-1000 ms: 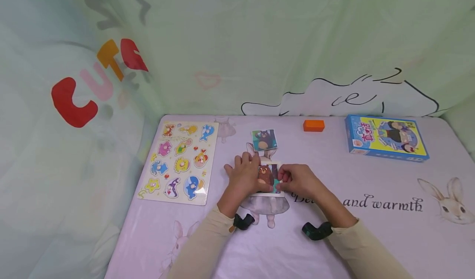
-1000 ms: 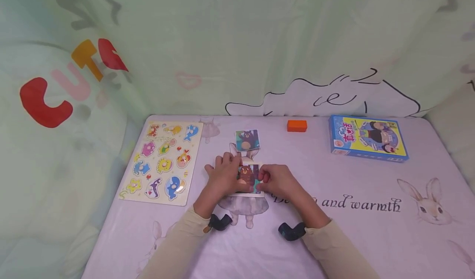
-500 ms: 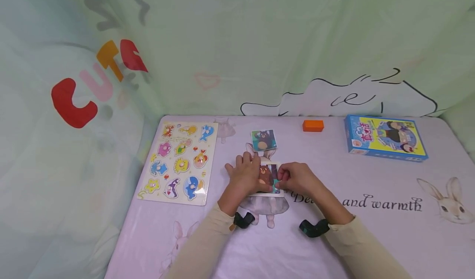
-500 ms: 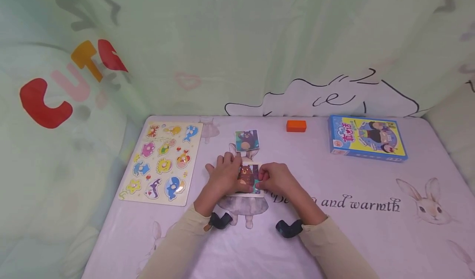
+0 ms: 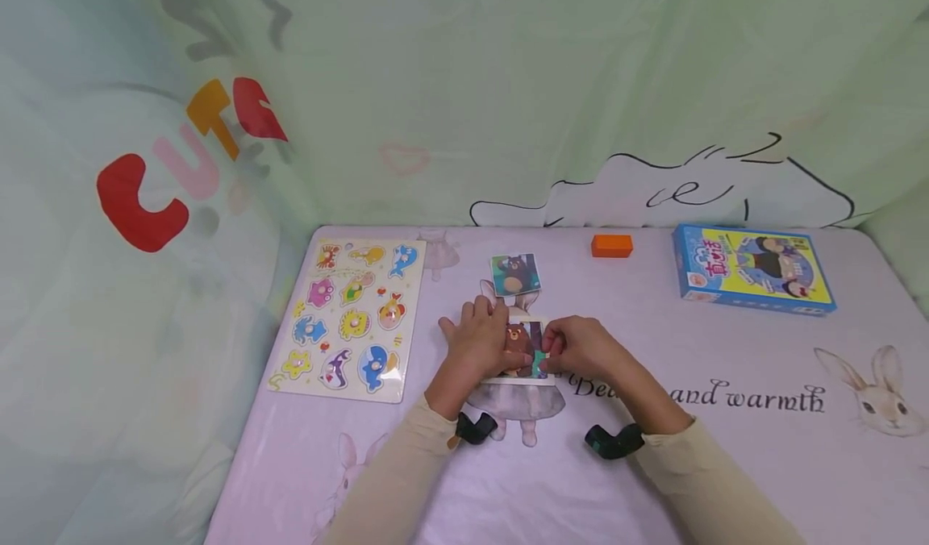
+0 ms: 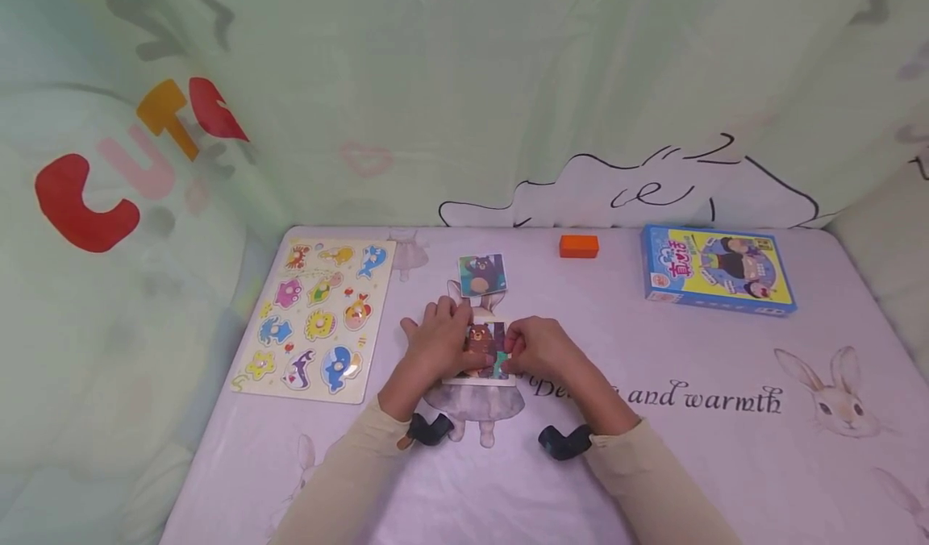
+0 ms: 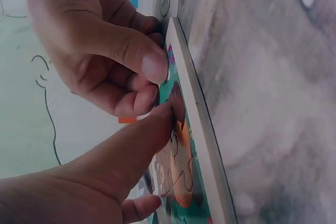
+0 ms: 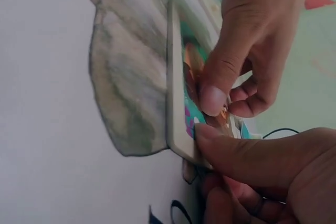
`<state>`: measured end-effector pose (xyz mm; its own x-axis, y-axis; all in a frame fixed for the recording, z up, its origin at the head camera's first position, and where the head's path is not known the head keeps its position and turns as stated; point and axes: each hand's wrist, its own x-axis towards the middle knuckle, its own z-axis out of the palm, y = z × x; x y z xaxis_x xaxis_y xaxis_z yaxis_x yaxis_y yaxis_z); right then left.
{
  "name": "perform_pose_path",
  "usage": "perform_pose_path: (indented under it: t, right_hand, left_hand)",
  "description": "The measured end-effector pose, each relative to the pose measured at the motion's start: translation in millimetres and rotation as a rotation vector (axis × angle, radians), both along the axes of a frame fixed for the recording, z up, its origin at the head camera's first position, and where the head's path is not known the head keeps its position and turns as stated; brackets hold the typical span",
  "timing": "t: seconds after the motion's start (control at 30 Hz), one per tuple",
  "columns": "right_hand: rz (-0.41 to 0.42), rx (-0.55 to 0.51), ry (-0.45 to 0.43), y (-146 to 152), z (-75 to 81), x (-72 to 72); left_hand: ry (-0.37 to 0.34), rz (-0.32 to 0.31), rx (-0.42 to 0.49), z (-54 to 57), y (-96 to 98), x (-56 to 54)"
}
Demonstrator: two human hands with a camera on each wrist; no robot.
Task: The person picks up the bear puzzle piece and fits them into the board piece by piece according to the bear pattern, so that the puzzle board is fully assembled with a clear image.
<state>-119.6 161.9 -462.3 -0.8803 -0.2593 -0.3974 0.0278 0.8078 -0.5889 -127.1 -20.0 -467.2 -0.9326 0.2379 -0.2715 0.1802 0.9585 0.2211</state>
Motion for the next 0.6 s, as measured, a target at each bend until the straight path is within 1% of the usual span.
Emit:
perform_pose_path:
  t: [0.07,0.2,0.33,0.4,0.5,0.57,0.6]
  right_hand:
    - [-0.001,-0.001,-0.005,0.3,0.1,0.6]
    - [-0.019,0.008,0.002,-0.5,-0.6,0.4]
    - [-0.039,0.007,0.005,-1.1,-3.4,1.2]
    - [-0.034,-0.004,0.017,-0.5,-5.2,2.8]
    - [0.010,-0.031,0.061,3.1,-6.5,6.4]
    - [0.055,-0.054,0.115,8.2,-6.6,9.8]
    - [0.072,-0.061,0.152,11.9,-6.0,11.8]
  left_hand:
    - [-0.007,-0.007,-0.011,-0.3,0.8,0.3]
    - [0.006,-0.024,-0.027,1.3,3.1,0.7]
    - [0.013,-0.019,-0.044,0.8,4.2,0.6]
    - [0.008,-0.014,-0.051,-0.4,4.1,0.7]
    - [0.025,-0.005,-0.043,-2.0,3.2,0.5]
    - [0.063,-0.001,-0.024,-1.2,1.3,1.2]
    - [0.094,-0.004,-0.006,0.0,-0.3,1.7]
